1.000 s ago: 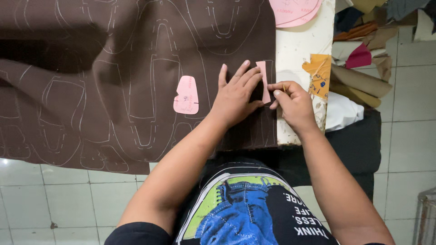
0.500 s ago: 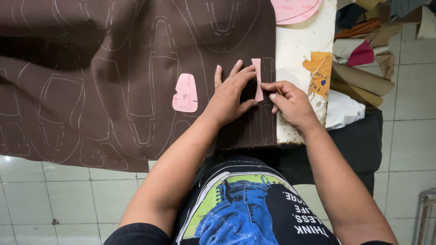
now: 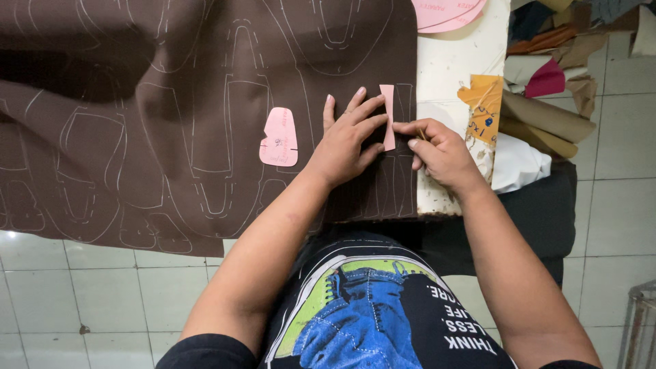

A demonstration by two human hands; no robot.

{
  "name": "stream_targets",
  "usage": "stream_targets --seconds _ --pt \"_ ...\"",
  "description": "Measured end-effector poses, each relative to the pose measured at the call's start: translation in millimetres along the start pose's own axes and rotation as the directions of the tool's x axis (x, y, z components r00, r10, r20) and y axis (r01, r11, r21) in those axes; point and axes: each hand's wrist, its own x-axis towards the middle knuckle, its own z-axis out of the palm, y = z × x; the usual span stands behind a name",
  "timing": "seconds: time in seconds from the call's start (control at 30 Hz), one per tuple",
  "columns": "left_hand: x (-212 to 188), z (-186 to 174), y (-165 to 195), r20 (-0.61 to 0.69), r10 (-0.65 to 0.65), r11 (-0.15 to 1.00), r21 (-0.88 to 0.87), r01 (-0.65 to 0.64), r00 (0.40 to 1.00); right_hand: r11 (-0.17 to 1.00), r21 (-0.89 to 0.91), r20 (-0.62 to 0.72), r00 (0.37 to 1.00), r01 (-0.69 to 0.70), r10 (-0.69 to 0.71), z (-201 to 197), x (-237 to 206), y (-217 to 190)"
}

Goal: The person traces pink paper shoe patterns onto a large brown leather sheet using a marking pen, repositioning the patterns and smoothing the leather between tracings. They align each pattern piece on the sheet and draw around its outline, working across the material.

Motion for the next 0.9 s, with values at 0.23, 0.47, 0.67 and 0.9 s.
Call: stream_targets --seconds 0.23,0.47,0.67,0.9 --pt "0.4 -1.4 -0.4 0.003 0.001 1.0 -0.021 -0.001 1.0 0.999 -0.014 0.034 0.999 -0.034 0.034 -1.4 -0.6 -0.7" --pt "1.9 -0.3 -0.4 -0.007 0.005 1.0 -0.017 -0.005 1.0 0.999 -0.029 0.034 0.999 -0.026 0.027 -2.3 -0.6 0.4" --pt "0.4 0.3 -0.2 -0.025 0.004 1.0 0.005 -0.004 1.0 0.998 -0.034 0.021 0.999 -0.044 0.045 -1.5 -2.4 -0.6" --pt "-1.5 0.4 -1.1 -0.031 0.003 1.0 0.017 -0.002 1.0 1.0 0.003 0.037 0.999 -0.028 0.028 -0.3 -1.0 1.4"
